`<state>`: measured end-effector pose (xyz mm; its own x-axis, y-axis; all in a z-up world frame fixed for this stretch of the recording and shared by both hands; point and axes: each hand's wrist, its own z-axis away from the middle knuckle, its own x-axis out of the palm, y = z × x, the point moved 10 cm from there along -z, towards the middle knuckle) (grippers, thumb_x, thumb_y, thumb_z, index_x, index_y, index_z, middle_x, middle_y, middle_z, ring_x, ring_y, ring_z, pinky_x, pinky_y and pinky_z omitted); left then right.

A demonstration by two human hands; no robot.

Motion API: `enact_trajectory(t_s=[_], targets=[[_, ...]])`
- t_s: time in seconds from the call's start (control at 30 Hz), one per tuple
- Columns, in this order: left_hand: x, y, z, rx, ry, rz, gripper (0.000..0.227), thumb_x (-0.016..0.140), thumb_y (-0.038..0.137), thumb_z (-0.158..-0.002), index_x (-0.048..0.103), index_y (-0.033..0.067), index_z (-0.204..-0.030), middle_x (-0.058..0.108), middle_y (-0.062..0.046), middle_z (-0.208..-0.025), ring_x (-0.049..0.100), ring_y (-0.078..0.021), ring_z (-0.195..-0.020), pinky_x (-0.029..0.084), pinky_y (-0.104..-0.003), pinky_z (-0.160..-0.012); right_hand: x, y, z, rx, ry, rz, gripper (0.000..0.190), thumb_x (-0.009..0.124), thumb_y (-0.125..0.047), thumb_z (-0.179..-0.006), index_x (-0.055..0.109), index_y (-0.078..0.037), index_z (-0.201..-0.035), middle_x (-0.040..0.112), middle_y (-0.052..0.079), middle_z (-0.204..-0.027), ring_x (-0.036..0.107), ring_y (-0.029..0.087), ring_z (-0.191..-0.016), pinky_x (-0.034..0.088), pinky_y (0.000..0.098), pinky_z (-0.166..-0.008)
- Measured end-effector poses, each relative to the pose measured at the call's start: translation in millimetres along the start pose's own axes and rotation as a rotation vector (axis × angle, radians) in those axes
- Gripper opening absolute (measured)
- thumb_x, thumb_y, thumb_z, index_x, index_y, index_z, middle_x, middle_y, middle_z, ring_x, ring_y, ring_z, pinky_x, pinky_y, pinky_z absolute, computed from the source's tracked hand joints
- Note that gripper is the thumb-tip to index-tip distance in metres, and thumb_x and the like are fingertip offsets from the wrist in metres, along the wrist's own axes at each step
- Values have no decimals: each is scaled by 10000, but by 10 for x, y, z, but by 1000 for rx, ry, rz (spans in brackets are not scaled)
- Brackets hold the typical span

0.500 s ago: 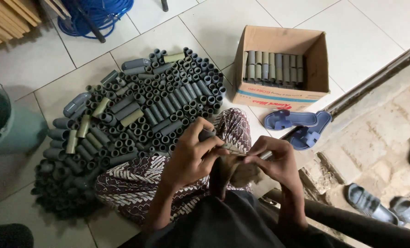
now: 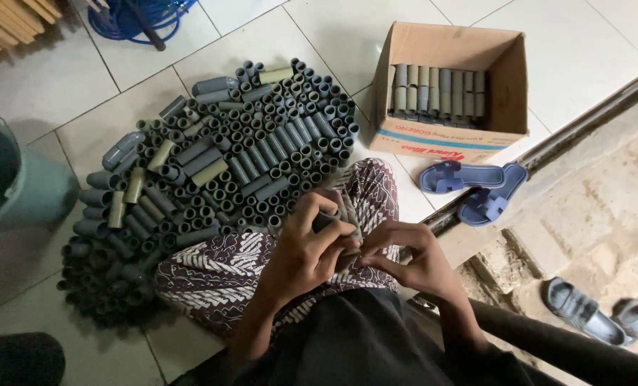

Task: Sorting and packing short PVC pipe segments from a pile on the floor into a cardboard box.

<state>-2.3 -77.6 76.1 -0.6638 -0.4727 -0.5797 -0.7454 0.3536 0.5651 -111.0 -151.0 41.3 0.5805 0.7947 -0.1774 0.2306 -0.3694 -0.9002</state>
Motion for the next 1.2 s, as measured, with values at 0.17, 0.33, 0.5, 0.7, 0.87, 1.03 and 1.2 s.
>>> enact_trajectory(t_s=[0.17,0.33,0.5,0.7,0.87,1.03,1.2], targets=[[20,-134,101,-18,-8,46,199,641,272,-993,695,97,-914,485,-65,-961,622,-335,-778,550,-429,-751,-61,73,19,-18,86,108,95,817,-82,-820,772,-23,-881,759,143,-840,737,256,-703,595,358,-635],[-56,-130,69,-21,-10,53,182,666,265,-976,696,103,-901,488,-60,-951,611,-328,-764,548,-428,-729,-23,143,-18,-20,-4,12,95,796,-38,-808,791,-9,-898,757,177,-830,741,282,-710,602,394,-652],[-82,-97,64,-8,-68,54,135,711,255,-942,702,134,-881,488,-49,-953,634,-299,-791,551,-413,-754,120,285,-57,63,-240,-373,47,774,-49,-843,774,-8,-865,746,198,-835,740,289,-762,587,398,-703],[-126,-492,219,-154,-95,-232,151,785,187,-894,712,83,-976,517,-99,-939,650,-311,-774,588,-464,-736,-209,43,-212,100,-62,78,131,750,-108,-855,750,14,-904,716,161,-877,735,332,-876,562,451,-808],[-146,-732,471,-224,13,-11,235,736,270,-943,651,122,-1104,448,-55,-1021,625,-331,-925,548,-477,-849,-265,10,-185,10,-16,312,72,671,-88,-917,693,-26,-888,676,133,-846,687,338,-793,554,429,-745],[111,-797,542,-331,88,430,171,536,226,-1048,584,113,-1166,375,-92,-1108,471,-275,-1068,426,-467,-1019,-305,99,-129,-35,14,63,169,636,-146,-944,645,-31,-820,647,116,-827,651,281,-806,531,381,-759],[369,-765,528,-345,136,1023,398,506,87,-995,326,109,-1349,254,-166,-1298,492,-301,-1094,506,-521,-896,-384,496,-23,56,211,-349,92,497,-82,-1041,468,0,-1009,591,176,-657,623,236,-583,527,307,-518]])
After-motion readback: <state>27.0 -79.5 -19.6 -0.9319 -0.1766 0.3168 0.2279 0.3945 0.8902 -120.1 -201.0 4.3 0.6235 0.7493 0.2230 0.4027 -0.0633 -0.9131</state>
